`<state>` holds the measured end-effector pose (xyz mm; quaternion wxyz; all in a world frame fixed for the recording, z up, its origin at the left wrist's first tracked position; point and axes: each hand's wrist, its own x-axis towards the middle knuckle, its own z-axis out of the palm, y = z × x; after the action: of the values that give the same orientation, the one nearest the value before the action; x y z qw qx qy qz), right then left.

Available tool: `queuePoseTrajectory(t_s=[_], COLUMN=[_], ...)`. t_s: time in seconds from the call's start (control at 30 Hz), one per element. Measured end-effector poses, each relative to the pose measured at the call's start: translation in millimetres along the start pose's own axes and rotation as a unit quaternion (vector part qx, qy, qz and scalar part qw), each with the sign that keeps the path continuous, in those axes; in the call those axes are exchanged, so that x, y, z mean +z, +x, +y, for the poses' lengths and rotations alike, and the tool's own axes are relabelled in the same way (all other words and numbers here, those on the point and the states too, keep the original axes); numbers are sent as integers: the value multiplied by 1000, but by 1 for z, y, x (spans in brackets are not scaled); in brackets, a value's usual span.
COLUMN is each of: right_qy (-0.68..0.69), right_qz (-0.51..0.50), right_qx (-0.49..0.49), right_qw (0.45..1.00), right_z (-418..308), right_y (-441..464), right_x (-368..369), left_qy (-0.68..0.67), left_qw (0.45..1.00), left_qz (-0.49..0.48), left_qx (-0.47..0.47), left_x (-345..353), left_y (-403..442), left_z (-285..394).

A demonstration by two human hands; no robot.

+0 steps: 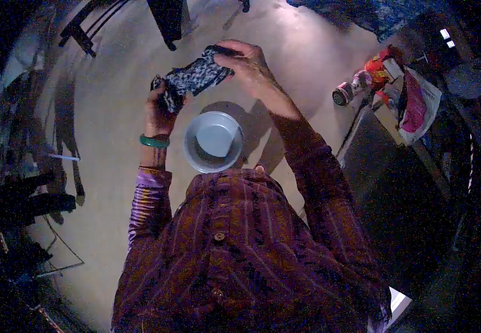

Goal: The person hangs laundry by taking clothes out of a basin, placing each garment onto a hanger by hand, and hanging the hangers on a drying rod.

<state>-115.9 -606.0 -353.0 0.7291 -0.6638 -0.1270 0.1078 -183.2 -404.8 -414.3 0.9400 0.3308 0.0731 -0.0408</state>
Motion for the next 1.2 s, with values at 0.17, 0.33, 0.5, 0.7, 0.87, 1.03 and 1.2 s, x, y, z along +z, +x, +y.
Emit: queuePoseTrajectory(t_s=[0.17, 0.33, 0.5, 0.7, 0.87, 1.03, 1.2], right_qy=[-62, -22, 16, -264, -237, -176, -285], right_qz=[133, 178, 182, -8, -19, -150, -235], right_qx=[-127, -184, -134, -385, -246, -5, 62], right_qw=[981, 966, 974, 884, 940, 973, 927], right_z=[-22, -38, -62, -58, -76, -55, -22], right_y=[-6, -11, -18, -20, -52, -88, -110], right_x=[-32, -52, -66, -118, -114, -115, -91], left_qy=[-40, -44, 75, 98, 116, -38, -86], left_qw=[998, 997, 997, 994, 988, 994, 988], left_qz=[-33, -52, -5, -42, -11, -69, -101], left_qx=[28, -45, -32, -9, 100, 81, 80], left_x=[2, 9, 41, 47, 48, 102, 117], left_y=[6, 13, 1, 4, 12, -13, -26], left_z=[10, 14, 19, 29, 29, 38, 26])
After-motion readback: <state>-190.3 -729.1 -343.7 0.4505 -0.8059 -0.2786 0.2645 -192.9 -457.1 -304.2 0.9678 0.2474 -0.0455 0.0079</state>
